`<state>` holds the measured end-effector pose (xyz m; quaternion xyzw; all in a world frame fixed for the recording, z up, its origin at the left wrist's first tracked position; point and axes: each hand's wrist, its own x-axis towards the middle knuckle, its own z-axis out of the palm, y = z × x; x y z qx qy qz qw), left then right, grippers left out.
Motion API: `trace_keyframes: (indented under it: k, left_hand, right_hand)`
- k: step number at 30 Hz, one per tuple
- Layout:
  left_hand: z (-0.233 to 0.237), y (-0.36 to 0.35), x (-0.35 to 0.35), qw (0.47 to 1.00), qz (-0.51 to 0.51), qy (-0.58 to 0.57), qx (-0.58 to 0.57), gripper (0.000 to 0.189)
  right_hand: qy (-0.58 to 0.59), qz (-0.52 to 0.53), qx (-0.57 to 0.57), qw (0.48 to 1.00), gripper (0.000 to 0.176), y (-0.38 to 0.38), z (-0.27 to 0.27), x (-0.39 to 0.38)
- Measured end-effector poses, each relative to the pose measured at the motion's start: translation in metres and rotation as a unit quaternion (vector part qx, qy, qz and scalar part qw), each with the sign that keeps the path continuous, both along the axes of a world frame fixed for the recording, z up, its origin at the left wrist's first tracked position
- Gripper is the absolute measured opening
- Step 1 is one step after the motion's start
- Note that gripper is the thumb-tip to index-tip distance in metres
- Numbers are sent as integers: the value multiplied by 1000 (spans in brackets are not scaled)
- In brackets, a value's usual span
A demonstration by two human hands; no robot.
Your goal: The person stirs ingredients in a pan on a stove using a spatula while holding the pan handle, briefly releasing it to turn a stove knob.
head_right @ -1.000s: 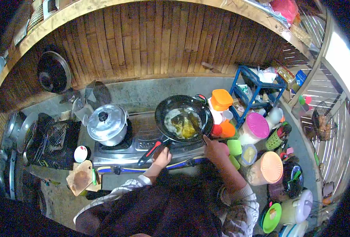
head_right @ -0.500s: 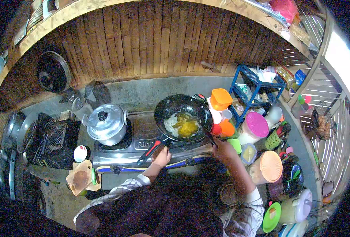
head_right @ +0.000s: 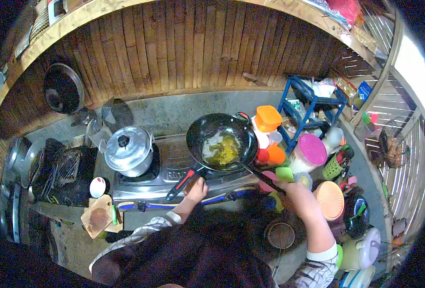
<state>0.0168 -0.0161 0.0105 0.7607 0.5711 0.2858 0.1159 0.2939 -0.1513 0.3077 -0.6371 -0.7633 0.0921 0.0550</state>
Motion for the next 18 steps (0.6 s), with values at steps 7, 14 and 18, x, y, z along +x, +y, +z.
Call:
trace_keyframes:
  k: [7, 14, 18]
  left_hand:
    - [10, -3, 1, 1000, 10, -1, -2, 22]
    - [3, -1, 1, 1000, 7, 5, 11, 20]
    - [1, 0, 1, 999, 11, 11, 41, 20]
  right_hand:
    - [-22, -5, -9, 1000, 36, 2, -2, -1]
    - [194, 28, 32, 980, 36, 32, -48, -21]
    - [-16, 49, 4, 999, 39, 53, -60, -36]
